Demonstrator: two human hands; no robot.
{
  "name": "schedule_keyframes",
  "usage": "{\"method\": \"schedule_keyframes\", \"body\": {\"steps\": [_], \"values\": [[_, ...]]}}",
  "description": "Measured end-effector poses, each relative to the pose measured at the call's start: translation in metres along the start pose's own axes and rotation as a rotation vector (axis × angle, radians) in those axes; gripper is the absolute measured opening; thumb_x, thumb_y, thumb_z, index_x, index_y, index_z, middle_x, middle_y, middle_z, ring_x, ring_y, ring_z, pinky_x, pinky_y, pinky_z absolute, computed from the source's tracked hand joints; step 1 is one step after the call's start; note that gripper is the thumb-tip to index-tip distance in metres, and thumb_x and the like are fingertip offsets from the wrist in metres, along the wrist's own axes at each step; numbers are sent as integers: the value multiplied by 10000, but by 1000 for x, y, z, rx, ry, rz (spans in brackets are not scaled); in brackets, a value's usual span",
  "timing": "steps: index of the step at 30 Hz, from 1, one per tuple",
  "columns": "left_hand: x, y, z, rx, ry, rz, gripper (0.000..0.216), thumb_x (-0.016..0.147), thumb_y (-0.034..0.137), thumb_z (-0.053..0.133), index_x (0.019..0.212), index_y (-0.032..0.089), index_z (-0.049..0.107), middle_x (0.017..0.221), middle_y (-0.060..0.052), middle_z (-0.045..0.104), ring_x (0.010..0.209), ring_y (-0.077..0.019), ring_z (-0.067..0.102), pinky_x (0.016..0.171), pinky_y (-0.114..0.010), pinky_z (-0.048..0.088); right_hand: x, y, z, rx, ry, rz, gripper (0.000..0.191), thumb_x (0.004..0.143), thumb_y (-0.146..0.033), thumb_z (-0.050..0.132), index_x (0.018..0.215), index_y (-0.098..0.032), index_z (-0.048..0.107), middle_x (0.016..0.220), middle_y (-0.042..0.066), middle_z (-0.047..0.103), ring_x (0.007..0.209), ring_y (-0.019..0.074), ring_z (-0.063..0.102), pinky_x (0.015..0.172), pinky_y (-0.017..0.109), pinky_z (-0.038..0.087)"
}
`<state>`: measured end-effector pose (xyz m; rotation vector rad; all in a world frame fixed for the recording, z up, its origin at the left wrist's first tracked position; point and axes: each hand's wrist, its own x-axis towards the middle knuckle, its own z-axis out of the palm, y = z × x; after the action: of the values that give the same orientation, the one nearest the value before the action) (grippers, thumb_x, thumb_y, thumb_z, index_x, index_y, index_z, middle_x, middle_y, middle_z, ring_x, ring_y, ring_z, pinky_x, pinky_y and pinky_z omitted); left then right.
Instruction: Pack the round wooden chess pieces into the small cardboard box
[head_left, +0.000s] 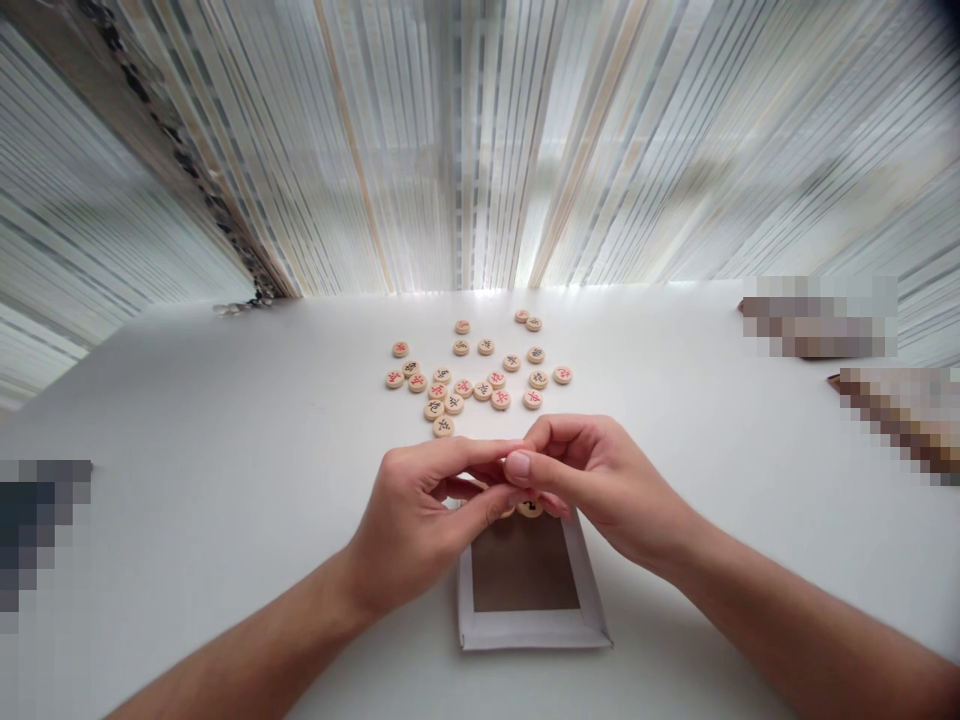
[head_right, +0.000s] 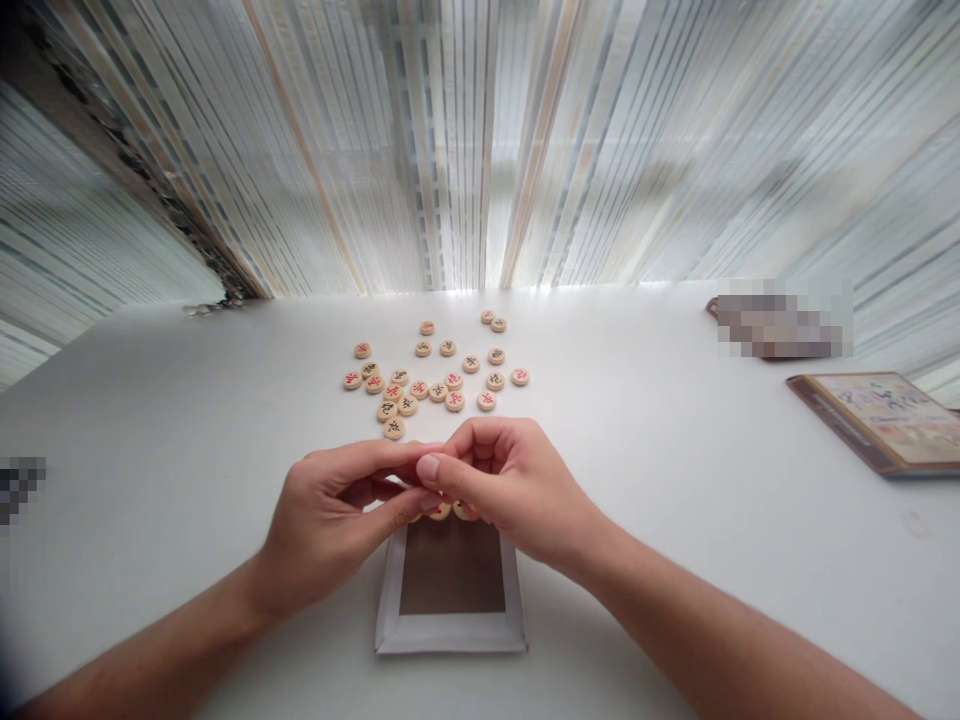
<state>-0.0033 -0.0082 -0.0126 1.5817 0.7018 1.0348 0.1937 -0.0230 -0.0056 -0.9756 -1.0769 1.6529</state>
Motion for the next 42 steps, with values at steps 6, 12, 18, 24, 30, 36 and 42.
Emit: {"method": "schedule_keyframes", "body": {"steps": [6,12,18,24,30,36,42], "values": [[2,-1,-1,-111,53,-68,292,909,129,844,1178,241,863,903,-21,866,776,-150,822,722,-196,694,1,3,-4,15,-28,-14,243,857,-380,917,845,-162,810,616,-9,662,545,78,540,538,192,435],[3,1,-1,-168,99,-108,229,923,162,845,1135,244,871,967,-20,875,857,-155,841,764,-179,689,3,1,-2,41,-24,-39,232,745,-205,988,924,-180,843,744,11,758,602,82,633,539,160,493],[5,1,1,-249,141,-180,152,930,193,843,1079,208,871,859,-19,860,769,-140,824,734,-190,693,0,6,-2,-143,31,-257,181,792,-165,942,935,-189,833,790,34,803,680,147,737,575,215,568],[6,2,1,-298,127,-229,178,929,231,848,1103,197,869,917,-41,867,831,-168,838,797,-238,708,0,10,-3,-665,173,-744,65,911,-129,821,965,-166,825,801,43,757,645,126,669,599,258,555],[7,3,0,-343,75,-234,171,945,240,836,1112,218,867,959,-28,858,839,-143,818,824,-225,687,1,10,-4,-743,157,-876,95,905,-92,830,968,-152,791,876,46,709,649,102,622,594,242,572],[5,-1,-4,-409,29,-252,303,1011,292,769,1305,224,751,972,-45,835,915,-158,797,874,-256,658,2,8,-5,-730,87,-855,259,907,-74,798,1154,-149,770,1000,64,705,708,110,640,626,252,603],[4,-4,-7,-474,-21,-221,349,990,215,789,1328,254,710,1045,-26,797,961,-134,761,886,-225,629,3,7,-9,-753,85,-864,305,900,-136,847,1197,-153,778,1036,71,698,706,109,620,615,258,600]]}}
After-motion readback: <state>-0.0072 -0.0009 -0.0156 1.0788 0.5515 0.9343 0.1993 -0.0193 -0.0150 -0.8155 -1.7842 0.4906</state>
